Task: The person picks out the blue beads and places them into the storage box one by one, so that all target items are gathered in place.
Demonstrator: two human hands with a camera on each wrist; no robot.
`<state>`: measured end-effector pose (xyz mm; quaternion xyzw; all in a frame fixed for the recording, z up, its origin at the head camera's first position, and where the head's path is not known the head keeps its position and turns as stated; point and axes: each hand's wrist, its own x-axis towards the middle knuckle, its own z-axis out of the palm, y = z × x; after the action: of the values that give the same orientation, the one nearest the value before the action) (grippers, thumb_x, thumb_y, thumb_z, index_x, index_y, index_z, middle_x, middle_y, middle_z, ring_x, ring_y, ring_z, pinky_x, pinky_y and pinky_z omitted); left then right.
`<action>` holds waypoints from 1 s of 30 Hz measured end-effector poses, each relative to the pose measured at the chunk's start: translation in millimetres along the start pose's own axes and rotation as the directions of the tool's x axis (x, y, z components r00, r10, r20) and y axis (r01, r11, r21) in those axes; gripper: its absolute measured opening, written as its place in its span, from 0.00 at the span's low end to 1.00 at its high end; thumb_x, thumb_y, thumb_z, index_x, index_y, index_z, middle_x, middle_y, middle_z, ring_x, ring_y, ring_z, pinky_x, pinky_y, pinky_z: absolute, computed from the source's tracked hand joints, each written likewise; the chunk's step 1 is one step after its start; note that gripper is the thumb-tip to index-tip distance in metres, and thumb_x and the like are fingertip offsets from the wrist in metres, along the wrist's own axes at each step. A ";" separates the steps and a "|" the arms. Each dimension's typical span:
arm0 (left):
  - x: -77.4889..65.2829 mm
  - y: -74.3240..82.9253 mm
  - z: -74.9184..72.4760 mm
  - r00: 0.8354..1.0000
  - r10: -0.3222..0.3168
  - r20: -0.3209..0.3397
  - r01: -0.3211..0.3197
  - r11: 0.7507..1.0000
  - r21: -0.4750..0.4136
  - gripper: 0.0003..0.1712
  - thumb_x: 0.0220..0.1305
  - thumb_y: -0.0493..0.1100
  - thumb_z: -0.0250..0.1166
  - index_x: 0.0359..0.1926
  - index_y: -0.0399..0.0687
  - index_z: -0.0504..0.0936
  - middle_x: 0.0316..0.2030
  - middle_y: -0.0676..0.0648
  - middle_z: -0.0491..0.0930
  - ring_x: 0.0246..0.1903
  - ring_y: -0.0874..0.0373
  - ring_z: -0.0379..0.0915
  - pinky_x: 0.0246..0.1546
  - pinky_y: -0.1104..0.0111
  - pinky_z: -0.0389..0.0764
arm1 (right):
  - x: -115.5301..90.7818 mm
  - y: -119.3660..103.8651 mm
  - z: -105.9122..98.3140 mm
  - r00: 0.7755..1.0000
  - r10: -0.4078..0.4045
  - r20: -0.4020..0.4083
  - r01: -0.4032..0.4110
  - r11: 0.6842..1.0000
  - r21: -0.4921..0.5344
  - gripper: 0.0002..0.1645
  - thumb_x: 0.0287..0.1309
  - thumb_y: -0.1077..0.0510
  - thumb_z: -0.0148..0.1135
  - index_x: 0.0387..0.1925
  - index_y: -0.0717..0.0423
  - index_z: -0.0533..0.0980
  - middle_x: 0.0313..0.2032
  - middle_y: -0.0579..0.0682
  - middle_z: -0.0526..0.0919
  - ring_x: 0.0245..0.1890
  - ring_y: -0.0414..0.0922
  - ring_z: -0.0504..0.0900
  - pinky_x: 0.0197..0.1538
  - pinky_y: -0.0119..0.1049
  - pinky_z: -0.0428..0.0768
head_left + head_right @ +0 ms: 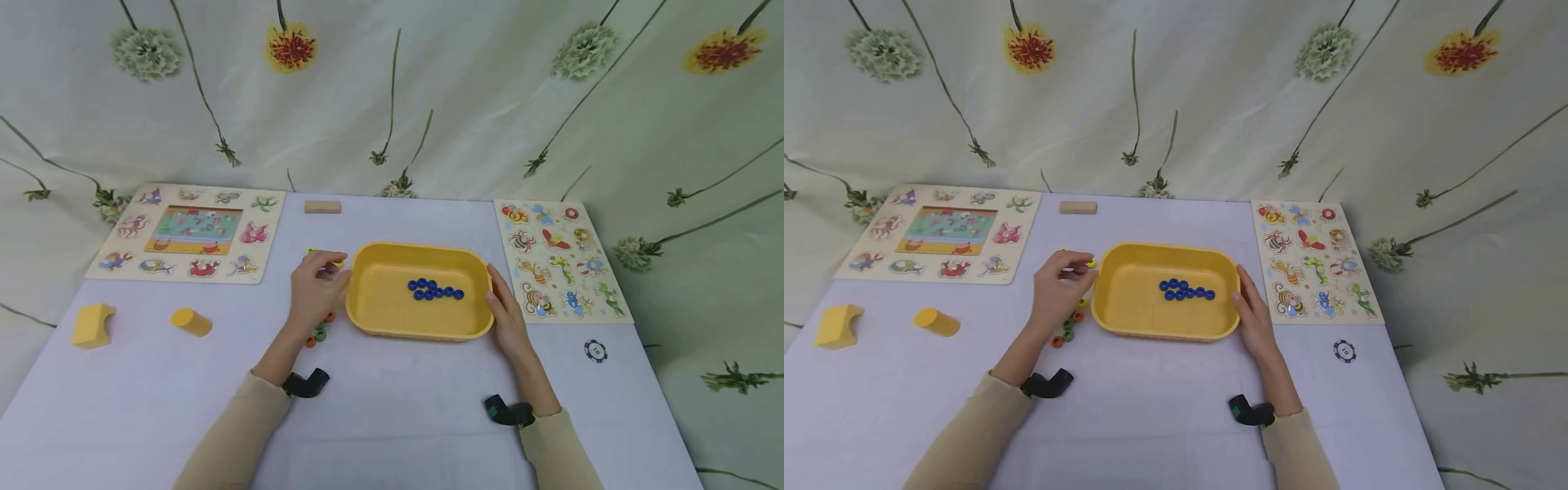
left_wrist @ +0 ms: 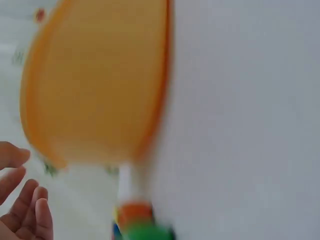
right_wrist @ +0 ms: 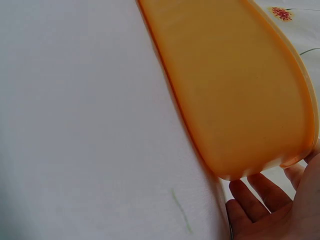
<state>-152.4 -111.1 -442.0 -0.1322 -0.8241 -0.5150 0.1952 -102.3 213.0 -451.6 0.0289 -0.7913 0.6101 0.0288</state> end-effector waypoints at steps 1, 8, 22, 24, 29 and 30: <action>-0.8 -6.4 -6.3 0.999 -0.032 -0.034 0.032 0.999 -0.002 0.15 0.48 0.38 0.67 0.41 0.42 0.80 0.36 0.45 0.77 0.33 0.54 0.72 0.30 0.72 0.76 | -0.1 0.4 -0.1 1.000 0.000 0.003 0.000 1.000 -0.003 0.28 0.65 0.61 0.38 0.66 0.51 0.52 0.67 0.47 0.53 0.67 0.45 0.50 0.66 0.45 0.50; -6.3 -40.4 -24.6 0.962 -0.265 -0.067 0.267 0.963 0.029 0.19 0.49 0.44 0.67 0.45 0.46 0.78 0.40 0.49 0.76 0.36 0.58 0.71 0.32 0.83 0.72 | -0.7 1.7 -0.1 1.000 0.009 -0.004 -0.009 1.000 -0.001 0.28 0.65 0.61 0.38 0.66 0.51 0.52 0.66 0.45 0.53 0.66 0.43 0.50 0.66 0.44 0.51; -11.6 -60.0 -19.9 0.932 -0.360 -0.035 0.360 0.916 0.178 0.20 0.48 0.49 0.68 0.44 0.51 0.78 0.36 0.52 0.75 0.32 0.63 0.69 0.30 0.82 0.72 | -0.5 1.2 0.3 1.000 -0.006 -0.008 0.006 1.000 0.002 0.28 0.65 0.61 0.38 0.66 0.53 0.52 0.66 0.45 0.54 0.66 0.43 0.51 0.66 0.45 0.50; -10.9 -60.3 -19.4 0.930 -0.366 -0.034 0.366 0.909 0.200 0.20 0.49 0.48 0.67 0.44 0.50 0.78 0.35 0.51 0.75 0.33 0.62 0.69 0.30 0.80 0.72 | -0.6 0.1 0.5 1.000 -0.006 -0.009 0.006 1.000 0.005 0.28 0.65 0.61 0.38 0.66 0.53 0.52 0.66 0.46 0.54 0.66 0.44 0.51 0.66 0.45 0.50; -8.2 -60.0 -17.8 0.925 -0.378 -0.031 0.374 0.896 0.241 0.18 0.50 0.47 0.66 0.44 0.47 0.78 0.34 0.49 0.74 0.32 0.60 0.69 0.31 0.73 0.73 | -0.6 -2.0 0.8 1.000 -0.011 -0.006 0.011 1.000 0.002 0.28 0.65 0.61 0.38 0.66 0.54 0.52 0.66 0.48 0.54 0.66 0.45 0.51 0.65 0.46 0.51; -7.5 -59.9 -17.5 0.926 -0.377 -0.032 0.373 0.894 0.248 0.18 0.50 0.46 0.66 0.43 0.47 0.78 0.34 0.49 0.74 0.32 0.59 0.69 0.32 0.72 0.73 | -0.5 -2.5 0.8 1.000 -0.011 -0.006 0.011 1.000 0.003 0.28 0.65 0.62 0.38 0.66 0.54 0.52 0.66 0.48 0.54 0.66 0.45 0.51 0.65 0.45 0.51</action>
<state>-167.6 -153.1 -486.3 0.0503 -0.8938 -0.4342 0.1004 -101.6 211.5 -449.3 0.0316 -0.7902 0.6111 0.0343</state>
